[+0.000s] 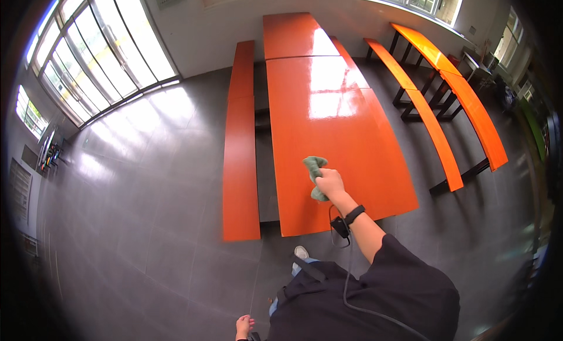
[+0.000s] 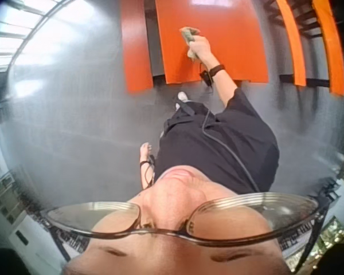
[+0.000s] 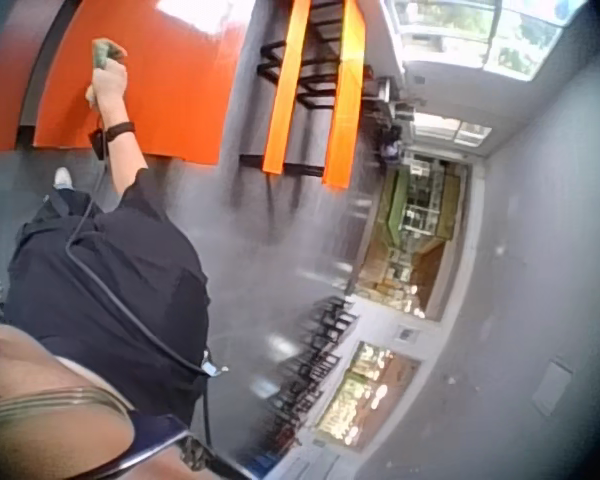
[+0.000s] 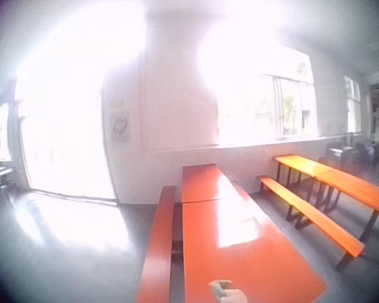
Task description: The person folds a green cloth and then uses it by hand to wipe several orange tables and benches in a dining area.
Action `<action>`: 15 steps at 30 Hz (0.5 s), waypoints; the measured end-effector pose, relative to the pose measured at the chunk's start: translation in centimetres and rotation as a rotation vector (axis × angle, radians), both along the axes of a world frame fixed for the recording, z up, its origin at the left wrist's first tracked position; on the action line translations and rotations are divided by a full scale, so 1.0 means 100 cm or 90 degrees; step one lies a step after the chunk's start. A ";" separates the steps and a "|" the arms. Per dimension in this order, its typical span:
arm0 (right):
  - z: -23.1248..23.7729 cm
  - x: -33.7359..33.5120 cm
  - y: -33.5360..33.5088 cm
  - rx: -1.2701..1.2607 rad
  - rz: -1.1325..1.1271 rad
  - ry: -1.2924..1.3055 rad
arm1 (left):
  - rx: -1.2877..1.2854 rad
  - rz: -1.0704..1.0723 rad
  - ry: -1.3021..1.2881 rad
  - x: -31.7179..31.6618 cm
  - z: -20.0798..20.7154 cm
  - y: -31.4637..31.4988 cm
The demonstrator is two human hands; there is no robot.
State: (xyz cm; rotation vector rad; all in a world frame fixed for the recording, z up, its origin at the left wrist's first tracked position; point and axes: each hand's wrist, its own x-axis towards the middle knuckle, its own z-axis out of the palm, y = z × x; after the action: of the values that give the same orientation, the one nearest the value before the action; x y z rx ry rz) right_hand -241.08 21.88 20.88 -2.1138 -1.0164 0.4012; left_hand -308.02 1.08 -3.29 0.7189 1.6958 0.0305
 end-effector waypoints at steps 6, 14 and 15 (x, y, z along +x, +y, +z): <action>-0.067 -0.094 0.076 -0.219 0.132 -0.208 | -0.038 0.096 0.029 -0.073 -0.009 0.046; -0.117 -0.164 0.088 -0.575 -0.116 -0.264 | 0.019 -0.120 -0.102 -0.137 -0.032 0.183; -0.096 -0.177 0.094 -0.580 -0.127 -0.300 | 0.017 -0.172 -0.071 -0.149 -0.023 0.214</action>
State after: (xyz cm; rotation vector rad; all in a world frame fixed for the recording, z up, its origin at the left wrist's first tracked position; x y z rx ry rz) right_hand -258.75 31.25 11.25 -3.2134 -0.9507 0.2946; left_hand -322.95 22.52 -5.61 0.9441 1.4837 -0.0952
